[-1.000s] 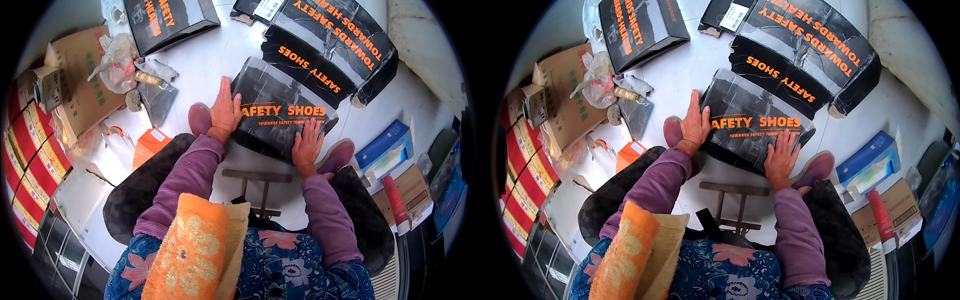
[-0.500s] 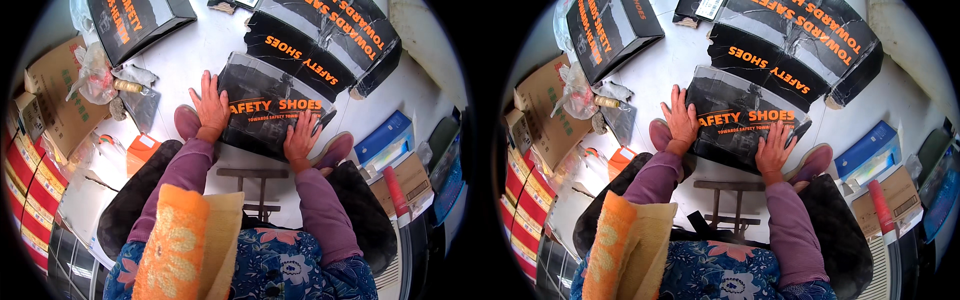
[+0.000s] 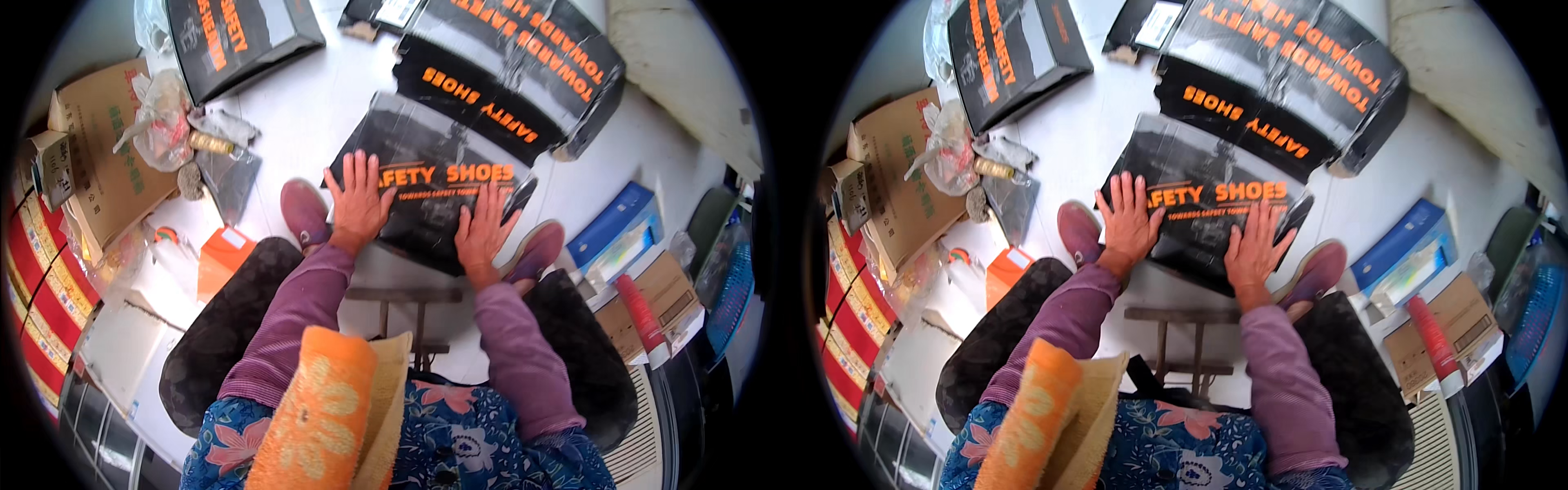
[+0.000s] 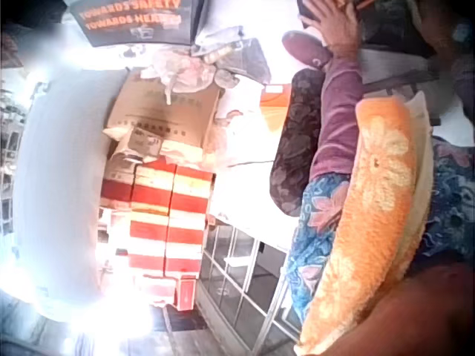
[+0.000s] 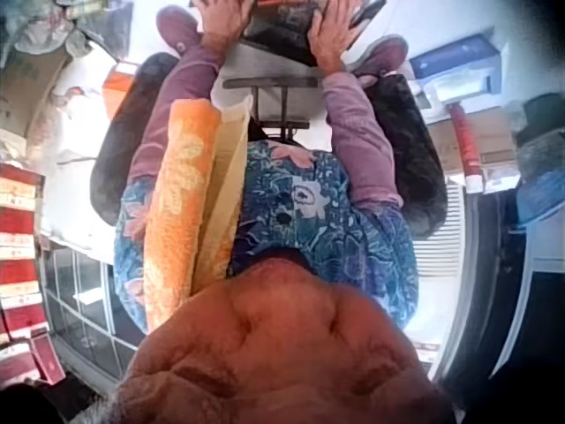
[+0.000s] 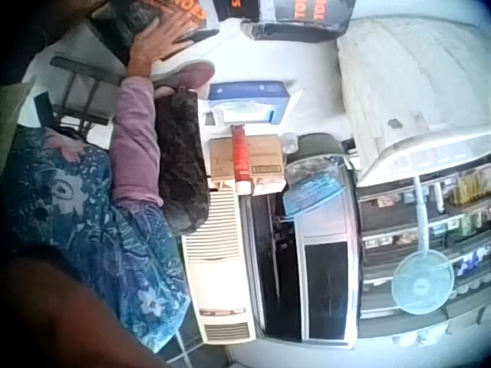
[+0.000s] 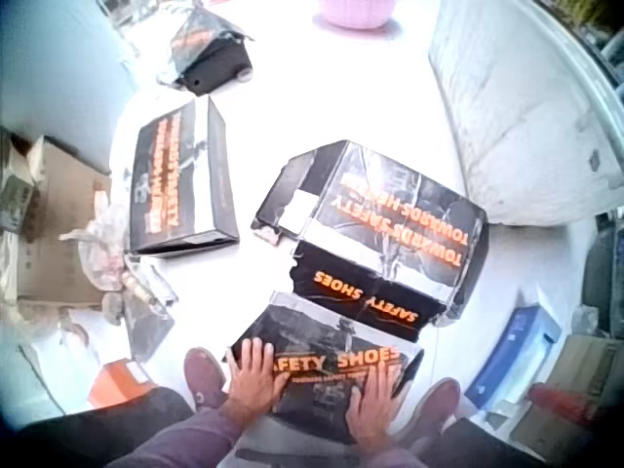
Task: The person assembles a black safety shoe box by folding and pressing its flaps, then places a blue package on top. Next, the person assembles an orange shoe box by folding its sides and flaps, then places the blue package inside.
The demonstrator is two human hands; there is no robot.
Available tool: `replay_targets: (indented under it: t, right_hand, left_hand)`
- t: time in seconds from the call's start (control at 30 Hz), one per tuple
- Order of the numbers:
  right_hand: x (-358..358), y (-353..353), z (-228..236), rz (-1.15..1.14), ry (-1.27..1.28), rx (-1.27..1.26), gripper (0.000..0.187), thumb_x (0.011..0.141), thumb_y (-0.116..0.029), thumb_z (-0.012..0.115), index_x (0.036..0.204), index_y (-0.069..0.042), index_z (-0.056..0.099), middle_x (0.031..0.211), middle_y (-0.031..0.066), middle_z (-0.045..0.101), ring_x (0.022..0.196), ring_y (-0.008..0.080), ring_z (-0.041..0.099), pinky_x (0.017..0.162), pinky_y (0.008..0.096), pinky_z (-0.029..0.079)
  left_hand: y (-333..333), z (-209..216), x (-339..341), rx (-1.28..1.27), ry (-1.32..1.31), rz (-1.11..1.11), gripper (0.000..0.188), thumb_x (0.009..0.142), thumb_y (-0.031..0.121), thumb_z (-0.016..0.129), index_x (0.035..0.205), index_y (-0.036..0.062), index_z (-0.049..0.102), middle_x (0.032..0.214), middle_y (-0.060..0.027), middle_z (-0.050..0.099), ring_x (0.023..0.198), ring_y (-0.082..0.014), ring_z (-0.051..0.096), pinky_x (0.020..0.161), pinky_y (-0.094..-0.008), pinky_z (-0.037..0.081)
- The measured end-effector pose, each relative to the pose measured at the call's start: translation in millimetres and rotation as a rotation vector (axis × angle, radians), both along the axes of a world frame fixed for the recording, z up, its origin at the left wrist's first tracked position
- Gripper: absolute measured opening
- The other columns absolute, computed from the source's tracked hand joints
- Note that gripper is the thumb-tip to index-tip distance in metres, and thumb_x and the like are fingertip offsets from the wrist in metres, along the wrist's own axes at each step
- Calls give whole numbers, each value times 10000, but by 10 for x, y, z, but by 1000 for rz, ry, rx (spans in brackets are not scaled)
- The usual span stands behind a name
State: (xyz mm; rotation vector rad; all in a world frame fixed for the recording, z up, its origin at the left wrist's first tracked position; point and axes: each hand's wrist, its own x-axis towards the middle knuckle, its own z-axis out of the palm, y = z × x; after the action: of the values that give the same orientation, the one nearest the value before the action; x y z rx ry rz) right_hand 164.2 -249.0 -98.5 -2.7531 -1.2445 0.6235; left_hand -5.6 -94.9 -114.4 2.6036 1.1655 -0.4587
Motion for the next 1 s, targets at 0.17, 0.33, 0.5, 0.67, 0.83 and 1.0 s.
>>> replay_targets:
  t: [0.17,0.33,0.5,0.67,0.83,1.0]
  right_hand:
    - [318,294,84,-244,-38,153,601,925,-269,466,1427,5,279,1501,149,287,1408,334,211,1110,576,40]
    - [634,518,159,-403,-2,166,593,933,-249,454,1429,21,274,1488,200,291,1403,371,205,1119,553,45]
    - [1179,1160,311,-198,-248,447,611,940,-300,458,1431,15,277,1498,214,257,1410,400,149,1110,577,36]
    - [1682,1621,-4,-66,-158,38,682,947,-443,430,1471,-61,219,1540,216,107,1419,422,45,1092,617,3]
    - [1795,1617,-379,-62,-72,31,712,953,-499,377,1498,-115,125,1552,199,-11,1424,402,-57,1097,604,-37]
    - [1836,1555,-533,-22,-132,64,715,953,-500,382,1497,-115,126,1554,193,-12,1423,403,-61,1096,606,-38]
  left_hand:
    - [109,-89,94,-23,-68,-20,713,916,478,450,1419,-5,300,1490,-266,178,1393,-434,104,1062,-661,36]
    - [124,-113,100,-43,43,-33,712,918,477,443,1422,-5,294,1492,-276,164,1393,-442,86,1068,-658,20]
    - [143,-71,108,-102,33,-16,718,924,479,432,1430,-6,280,1497,-272,161,1400,-430,83,1078,-641,30]
    - [165,88,93,-117,66,-43,745,918,489,445,1445,-1,251,1511,-258,137,1410,-412,76,1083,-633,32]
    - [177,237,200,-159,31,33,909,866,543,518,1445,-56,156,1516,-268,95,1421,-404,49,1078,-637,14]
    - [445,83,402,-202,-54,-13,1023,824,621,524,1436,-92,120,1498,-318,75,1411,-439,42,1075,-634,13]
